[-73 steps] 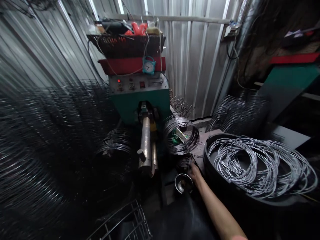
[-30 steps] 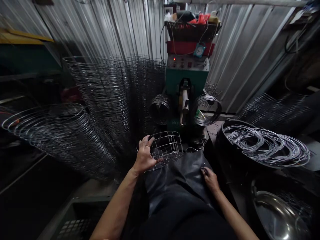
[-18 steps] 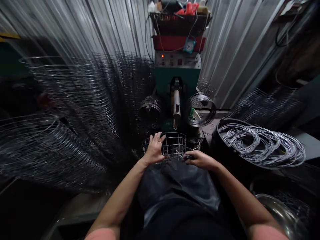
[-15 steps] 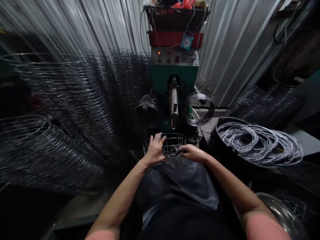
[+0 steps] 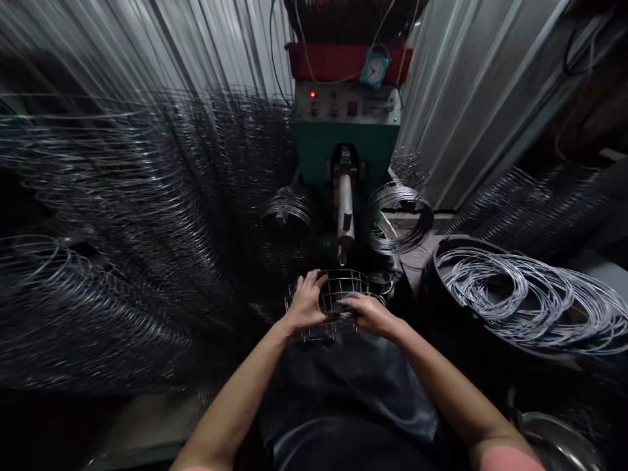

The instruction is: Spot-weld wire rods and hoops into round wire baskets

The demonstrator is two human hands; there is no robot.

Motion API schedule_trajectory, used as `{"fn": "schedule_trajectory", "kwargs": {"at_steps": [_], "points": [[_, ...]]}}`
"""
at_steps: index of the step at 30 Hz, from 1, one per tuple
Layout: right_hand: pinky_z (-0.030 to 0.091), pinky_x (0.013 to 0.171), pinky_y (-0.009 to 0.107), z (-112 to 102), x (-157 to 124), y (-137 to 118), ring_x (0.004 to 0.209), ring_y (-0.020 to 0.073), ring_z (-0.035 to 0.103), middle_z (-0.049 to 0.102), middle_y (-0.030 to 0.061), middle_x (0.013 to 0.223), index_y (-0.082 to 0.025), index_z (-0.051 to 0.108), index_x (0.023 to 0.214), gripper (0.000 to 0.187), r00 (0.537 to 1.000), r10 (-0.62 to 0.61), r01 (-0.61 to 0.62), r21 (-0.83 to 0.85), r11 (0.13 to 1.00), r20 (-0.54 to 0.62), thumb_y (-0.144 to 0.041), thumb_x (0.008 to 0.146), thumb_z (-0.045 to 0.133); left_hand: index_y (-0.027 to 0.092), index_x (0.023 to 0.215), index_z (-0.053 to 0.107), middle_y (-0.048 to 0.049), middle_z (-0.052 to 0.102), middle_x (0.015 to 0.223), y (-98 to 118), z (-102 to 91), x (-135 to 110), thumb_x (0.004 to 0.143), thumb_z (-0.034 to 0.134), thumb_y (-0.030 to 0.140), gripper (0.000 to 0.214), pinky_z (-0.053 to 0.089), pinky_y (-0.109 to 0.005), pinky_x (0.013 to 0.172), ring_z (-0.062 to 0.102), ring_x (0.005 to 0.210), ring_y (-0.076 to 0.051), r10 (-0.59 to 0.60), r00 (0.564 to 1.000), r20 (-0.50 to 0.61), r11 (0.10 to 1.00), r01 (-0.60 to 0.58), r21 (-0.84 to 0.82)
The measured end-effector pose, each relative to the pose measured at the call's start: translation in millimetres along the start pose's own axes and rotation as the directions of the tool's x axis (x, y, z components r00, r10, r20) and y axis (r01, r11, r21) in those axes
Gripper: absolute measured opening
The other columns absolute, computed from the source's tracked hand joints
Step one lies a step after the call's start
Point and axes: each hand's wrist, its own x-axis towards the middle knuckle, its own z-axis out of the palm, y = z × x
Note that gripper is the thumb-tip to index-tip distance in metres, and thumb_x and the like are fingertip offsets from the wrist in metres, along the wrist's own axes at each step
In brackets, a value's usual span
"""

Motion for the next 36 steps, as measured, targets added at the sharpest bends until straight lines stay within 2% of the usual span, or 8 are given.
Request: {"fn": "schedule_trajectory", "kwargs": {"at_steps": [4,9,13,18,22,27,31,36], "points": [[0.047,0.078,0.026,4.8,4.6,7.3,0.09,0.0185,0.063,0.065,0.0077,0.099,-0.019,0.064,0.111,0.037,0.997,0.05,-0.047,-0.05,0.998,0.057,-0.01,0.076,0.061,0.018,0.135,0.032,-0.02,0.03,0.144,-7.2,7.3,8.6,0.052,0.079,0.04,0.098,0.018,-0.06,0.109,0.024,0.136,-0.039,-0.019,1.0,0.019,0.999,0.02,-0.031],[0.047,0.073,0.024,12.0,8.7,19.2,0.084,0.0167,0.063,0.066,0.0052,0.091,-0.021,0.066,0.102,0.026,0.998,0.049,-0.047,-0.05,0.998,0.025,-0.011,0.079,0.059,0.018,0.136,0.032,-0.0204,0.032,0.143,-14.1,13.2,17.1,0.052,0.079,0.038,0.098,0.018,-0.06,0.109,0.026,0.135,-0.038,-0.003,0.999,0.05,0.999,0.005,-0.054],[0.047,0.071,0.023,15.1,8.5,25.7,0.082,0.0164,0.063,0.065,0.0062,0.092,-0.02,0.065,0.102,0.025,0.999,0.035,-0.035,-0.065,0.997,-0.006,-0.012,0.08,0.058,0.016,0.135,0.032,-0.0211,0.031,0.143,-17.6,16.7,20.6,0.053,0.078,0.038,0.097,0.02,-0.057,0.11,0.026,0.135,-0.036,0.013,0.999,0.03,0.998,-0.011,-0.057],[0.047,0.069,0.024,8.0,17.3,30.2,0.081,0.0171,0.063,0.065,0.007,0.091,-0.018,0.065,0.102,0.025,1.0,0.022,-0.024,-0.095,0.995,-0.02,-0.011,0.08,0.057,0.018,0.136,0.033,-0.0198,0.03,0.144,-22.1,18.1,31.5,0.053,0.08,0.038,0.097,0.02,-0.058,0.109,0.025,0.135,-0.036,-0.004,1.0,0.018,0.997,0.005,-0.081],[0.047,0.071,0.023,0.5,29.2,35.3,0.083,0.0171,0.063,0.066,0.0067,0.091,-0.017,0.066,0.1,0.023,0.999,0.034,-0.038,-0.12,0.992,-0.035,-0.011,0.08,0.056,0.015,0.134,0.035,-0.0223,0.028,0.144,-24.8,15.3,45.8,0.052,0.081,0.038,0.096,0.019,-0.056,0.11,0.025,0.136,-0.037,-0.037,0.998,0.043,0.996,0.041,-0.082],[0.046,0.073,0.022,4.6,29.0,39.6,0.086,0.0162,0.063,0.067,0.0059,0.096,-0.02,0.066,0.102,0.025,0.995,0.047,-0.059,-0.138,0.989,-0.093,-0.011,0.081,0.057,0.018,0.134,0.038,-0.0203,0.033,0.141,-25.3,13.5,50.5,0.054,0.08,0.042,0.093,0.025,-0.057,0.107,0.03,0.132,-0.037,-0.004,0.999,0.035,0.995,0.008,-0.097],[0.046,0.069,0.021,10.7,26.5,40.0,0.083,0.0156,0.065,0.067,0.0063,0.098,-0.022,0.066,0.105,0.026,0.99,0.035,-0.062,-0.196,0.979,-0.137,-0.014,0.083,0.056,0.017,0.135,0.036,-0.0212,0.032,0.141,-24.4,11.3,51.8,0.054,0.08,0.043,0.096,0.023,-0.058,0.107,0.027,0.134,-0.037,0.007,1.0,0.022,0.999,-0.006,-0.051],[0.047,0.071,0.022,11.6,38.5,43.9,0.085,0.0168,0.065,0.068,0.0069,0.1,-0.02,0.067,0.103,0.024,0.974,0.075,-0.124,-0.228,0.966,-0.215,-0.012,0.083,0.055,0.016,0.134,0.036,-0.0216,0.032,0.141,-24.8,7.5,65.0,0.055,0.079,0.036,0.092,0.023,-0.058,0.107,0.027,0.134,-0.038,-0.048,0.999,0.02,0.999,0.048,0.013]]}}
